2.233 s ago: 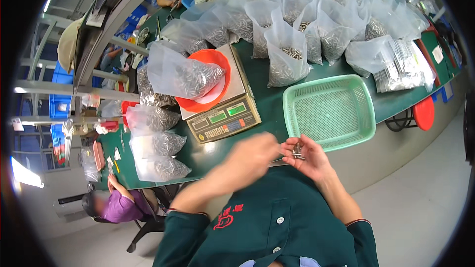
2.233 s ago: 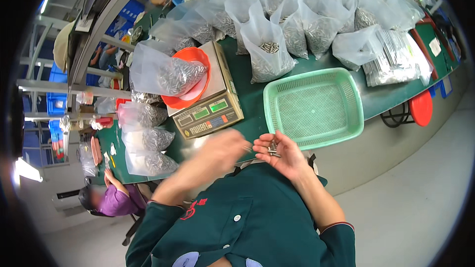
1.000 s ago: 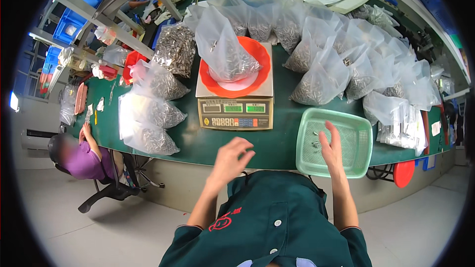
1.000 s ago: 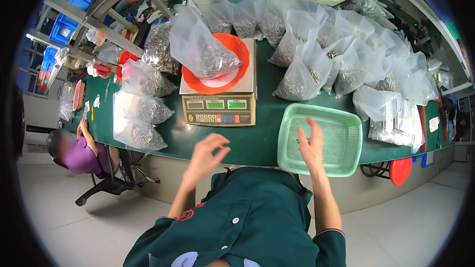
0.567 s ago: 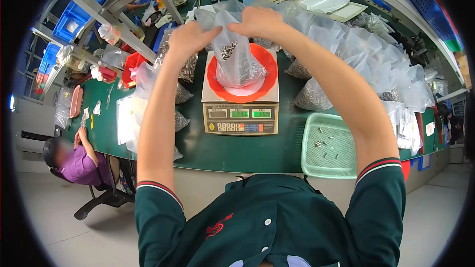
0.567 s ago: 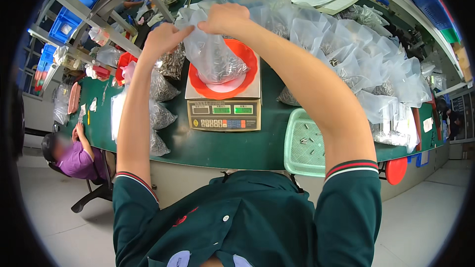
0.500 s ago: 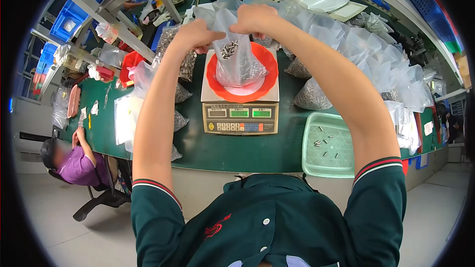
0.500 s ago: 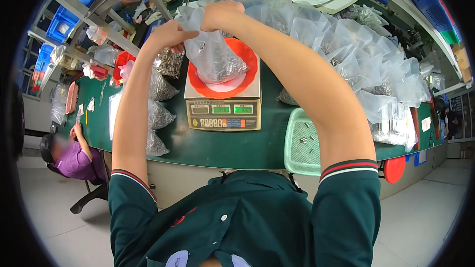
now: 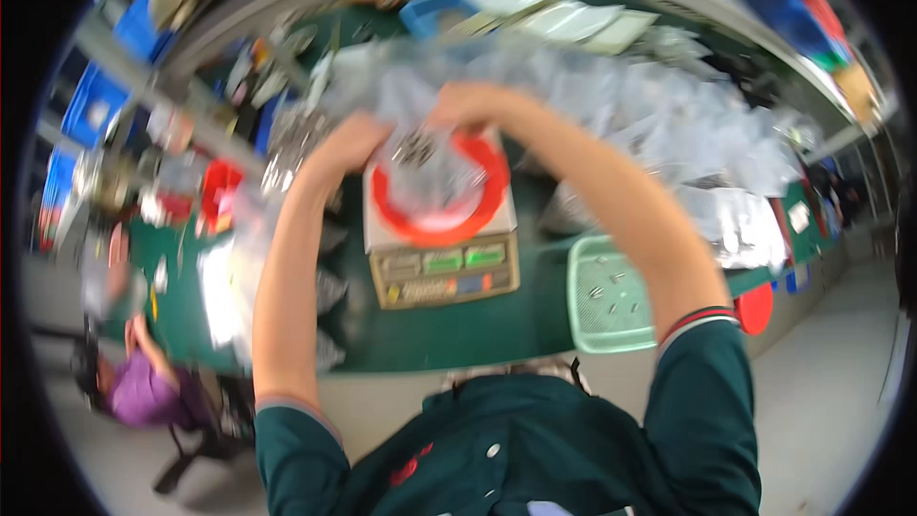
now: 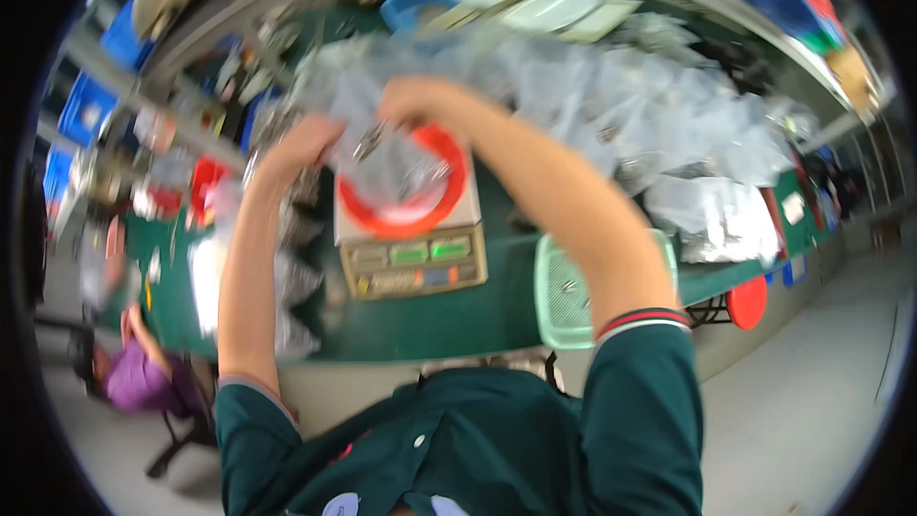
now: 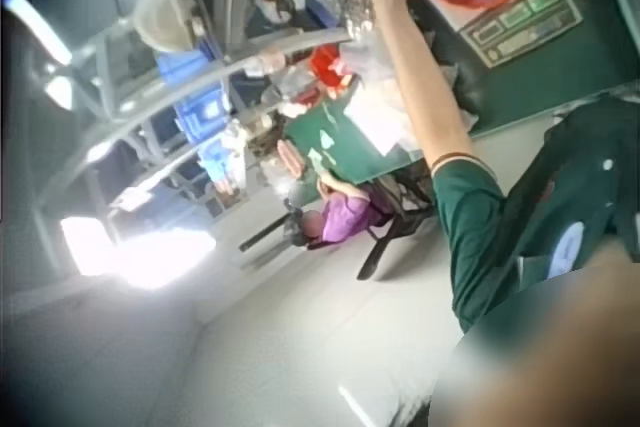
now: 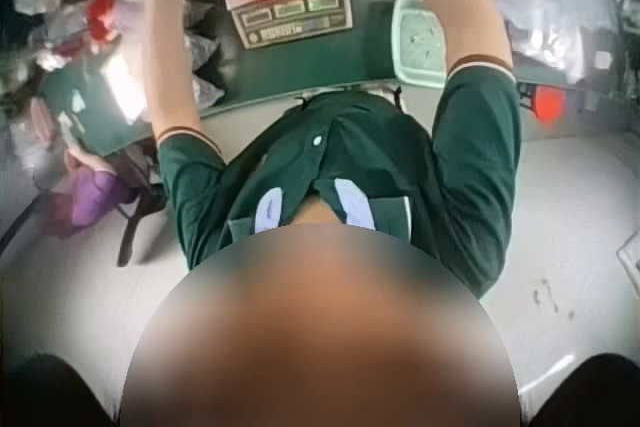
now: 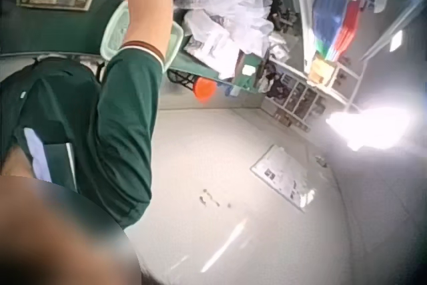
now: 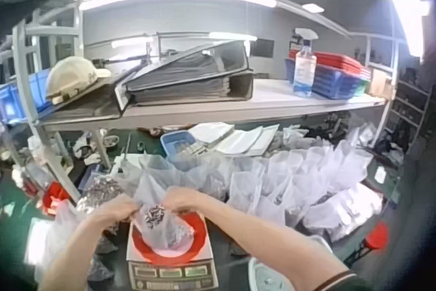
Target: Weighing small metal hardware components using a digital scale and packing them into plastic bags.
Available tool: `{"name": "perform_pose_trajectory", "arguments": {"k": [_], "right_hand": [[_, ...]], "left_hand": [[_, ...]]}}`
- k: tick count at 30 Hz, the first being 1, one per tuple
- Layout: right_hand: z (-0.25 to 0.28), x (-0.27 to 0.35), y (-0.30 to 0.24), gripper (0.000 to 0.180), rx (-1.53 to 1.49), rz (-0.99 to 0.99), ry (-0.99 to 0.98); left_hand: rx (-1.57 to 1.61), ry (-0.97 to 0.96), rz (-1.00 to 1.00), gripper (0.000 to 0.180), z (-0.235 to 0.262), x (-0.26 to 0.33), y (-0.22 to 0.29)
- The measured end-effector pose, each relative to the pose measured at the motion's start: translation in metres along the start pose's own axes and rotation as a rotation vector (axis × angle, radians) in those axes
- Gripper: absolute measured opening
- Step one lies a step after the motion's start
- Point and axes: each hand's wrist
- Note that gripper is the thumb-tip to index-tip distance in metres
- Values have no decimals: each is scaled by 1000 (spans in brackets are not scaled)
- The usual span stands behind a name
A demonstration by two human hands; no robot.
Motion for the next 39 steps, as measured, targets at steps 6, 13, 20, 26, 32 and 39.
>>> {"name": "perform_pose_trajectory", "arguments": {"k": [6, 13, 20, 26, 32, 39], "right_hand": [[-70, -5, -32, 31, -615, 145, 668], [-70, 25, -63, 38, -731, 75, 846], [-67, 148, -130, 42, -872, 156, 771], [-111, 295, -148, 44, -959, 445, 799], [-178, 470, -114, 48, -1000, 471, 703], [-231, 625, -57, 49, -919, 292, 843]], "left_hand": [[806, 369, -202, 16, -32, 23, -51], [927, 579, -265, 19, -39, 26, -15], [902, -62, -731, 23, -47, 68, 36], [845, 833, -329, 21, -206, 96, 206], [-104, 819, -655, 39, -384, 74, 242], [950, 169, -145, 19, -500, 2, 329]]}}
Point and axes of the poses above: each hand's wrist, its own x-axis away from the middle knuckle, its own z-axis out of the back of the hand, y = z × x, and after that the axes turned 14 degrees about -y, right-handed
